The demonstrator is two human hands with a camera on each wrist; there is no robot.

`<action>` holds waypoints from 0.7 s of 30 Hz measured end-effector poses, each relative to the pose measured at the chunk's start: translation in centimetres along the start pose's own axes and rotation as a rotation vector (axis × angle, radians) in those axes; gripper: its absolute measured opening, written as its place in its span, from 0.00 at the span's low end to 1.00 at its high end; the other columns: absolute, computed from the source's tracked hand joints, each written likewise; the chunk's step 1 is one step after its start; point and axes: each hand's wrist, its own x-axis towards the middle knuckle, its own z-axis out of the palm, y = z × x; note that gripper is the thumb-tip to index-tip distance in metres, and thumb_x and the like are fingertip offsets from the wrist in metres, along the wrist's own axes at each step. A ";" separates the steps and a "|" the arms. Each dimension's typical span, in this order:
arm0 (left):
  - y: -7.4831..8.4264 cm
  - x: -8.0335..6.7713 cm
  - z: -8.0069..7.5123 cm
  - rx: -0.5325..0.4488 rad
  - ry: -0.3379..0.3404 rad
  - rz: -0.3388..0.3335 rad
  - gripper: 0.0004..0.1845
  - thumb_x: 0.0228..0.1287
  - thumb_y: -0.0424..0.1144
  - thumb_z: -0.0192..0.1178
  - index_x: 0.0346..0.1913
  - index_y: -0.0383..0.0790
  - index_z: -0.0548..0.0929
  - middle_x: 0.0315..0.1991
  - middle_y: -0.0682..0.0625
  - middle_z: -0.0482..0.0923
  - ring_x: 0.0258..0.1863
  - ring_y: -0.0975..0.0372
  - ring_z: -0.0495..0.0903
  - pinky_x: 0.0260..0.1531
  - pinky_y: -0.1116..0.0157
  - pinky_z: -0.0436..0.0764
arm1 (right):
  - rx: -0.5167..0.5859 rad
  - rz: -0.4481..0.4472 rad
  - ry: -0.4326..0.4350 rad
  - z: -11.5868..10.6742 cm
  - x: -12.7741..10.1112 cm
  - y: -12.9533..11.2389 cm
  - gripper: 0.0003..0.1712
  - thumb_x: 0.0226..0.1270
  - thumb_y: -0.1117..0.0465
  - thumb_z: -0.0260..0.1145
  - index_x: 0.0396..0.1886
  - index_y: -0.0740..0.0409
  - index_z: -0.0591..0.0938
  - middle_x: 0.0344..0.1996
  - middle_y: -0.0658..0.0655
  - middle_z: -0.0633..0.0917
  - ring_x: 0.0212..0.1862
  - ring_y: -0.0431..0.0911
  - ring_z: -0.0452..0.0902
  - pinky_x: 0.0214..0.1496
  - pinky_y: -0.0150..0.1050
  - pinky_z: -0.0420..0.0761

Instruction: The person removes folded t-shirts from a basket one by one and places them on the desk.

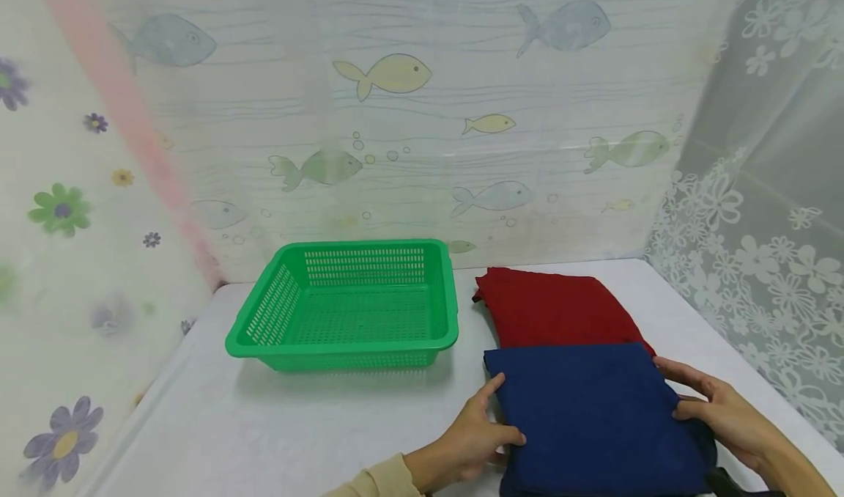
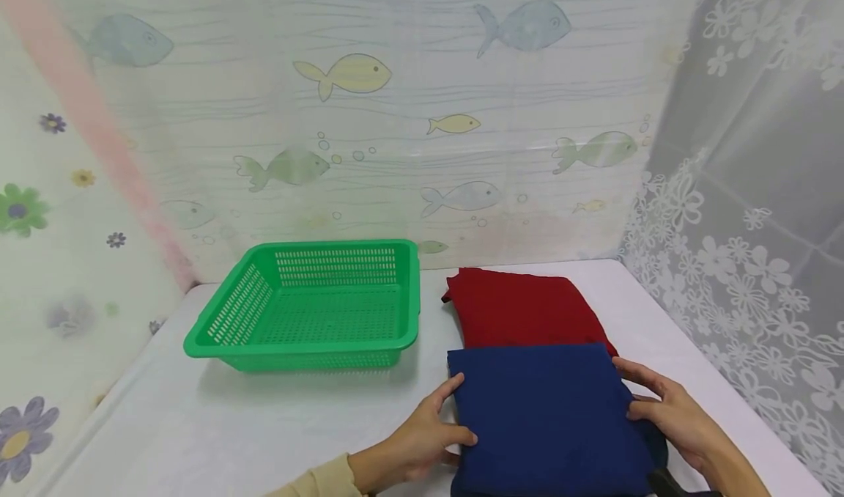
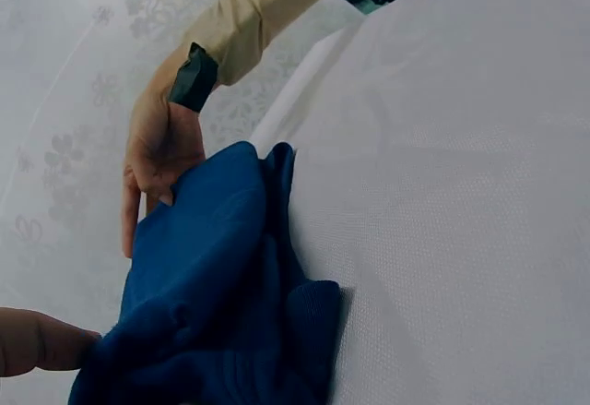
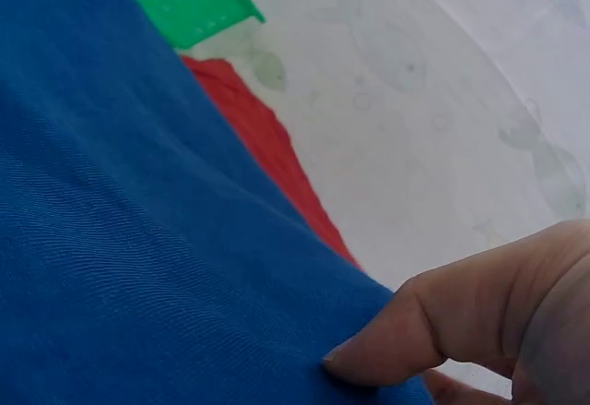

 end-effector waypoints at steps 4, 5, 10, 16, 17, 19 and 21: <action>-0.3 0.3 -0.2 -0.020 -0.010 -0.005 0.50 0.45 0.09 0.55 0.75 0.40 0.57 0.71 0.31 0.43 0.54 0.37 0.71 0.40 0.35 0.74 | -0.108 0.046 0.060 0.0 0.0 0.1 0.38 0.64 0.72 0.59 0.69 0.34 0.70 0.60 0.50 0.68 0.55 0.47 0.72 0.48 0.45 0.77; -0.4 0.4 -0.3 -0.025 -0.009 -0.006 0.50 0.45 0.09 0.55 0.74 0.39 0.57 0.71 0.31 0.43 0.54 0.38 0.72 0.40 0.35 0.74 | -0.127 0.061 0.072 0.0 0.0 0.1 0.37 0.64 0.71 0.60 0.69 0.37 0.70 0.62 0.58 0.67 0.58 0.52 0.70 0.48 0.46 0.77; -0.6 0.6 -0.9 -0.017 -0.002 -0.016 0.47 0.46 0.09 0.56 0.73 0.36 0.58 0.70 0.31 0.47 0.47 0.45 0.77 0.37 0.39 0.77 | -0.165 0.113 0.087 -0.1 0.1 0.2 0.32 0.65 0.69 0.59 0.69 0.44 0.72 0.68 0.78 0.54 0.63 0.66 0.62 0.51 0.51 0.77; 0.0 0.1 -2.6 -0.012 -0.075 -0.033 0.42 0.49 0.09 0.53 0.71 0.32 0.60 0.67 0.34 0.55 0.37 0.50 0.78 0.36 0.44 0.80 | -0.167 0.136 0.086 0.0 0.0 0.3 0.27 0.71 0.64 0.58 0.68 0.47 0.72 0.66 0.78 0.59 0.61 0.64 0.67 0.50 0.51 0.77; 0.3 0.0 -3.0 -0.010 -0.088 -0.034 0.41 0.50 0.09 0.53 0.70 0.32 0.61 0.65 0.35 0.57 0.37 0.50 0.78 0.37 0.44 0.80 | -0.177 0.141 0.096 0.1 0.0 0.2 0.26 0.72 0.62 0.58 0.69 0.50 0.72 0.66 0.77 0.60 0.61 0.65 0.67 0.50 0.52 0.76; 0.7 -0.2 -3.8 0.008 -0.100 -0.027 0.37 0.52 0.10 0.53 0.67 0.31 0.65 0.60 0.38 0.63 0.38 0.50 0.78 0.37 0.44 0.81 | -0.220 0.149 0.120 0.2 -0.1 -0.1 0.27 0.74 0.58 0.56 0.71 0.58 0.68 0.66 0.75 0.63 0.62 0.66 0.66 0.51 0.53 0.75; 1.2 -0.4 -4.6 0.045 -0.108 -0.010 0.32 0.55 0.13 0.55 0.64 0.31 0.68 0.56 0.40 0.67 0.39 0.51 0.78 0.36 0.44 0.81 | -0.288 0.153 0.165 0.4 -0.2 -0.6 0.31 0.76 0.54 0.55 0.71 0.67 0.65 0.66 0.75 0.64 0.62 0.68 0.64 0.50 0.55 0.75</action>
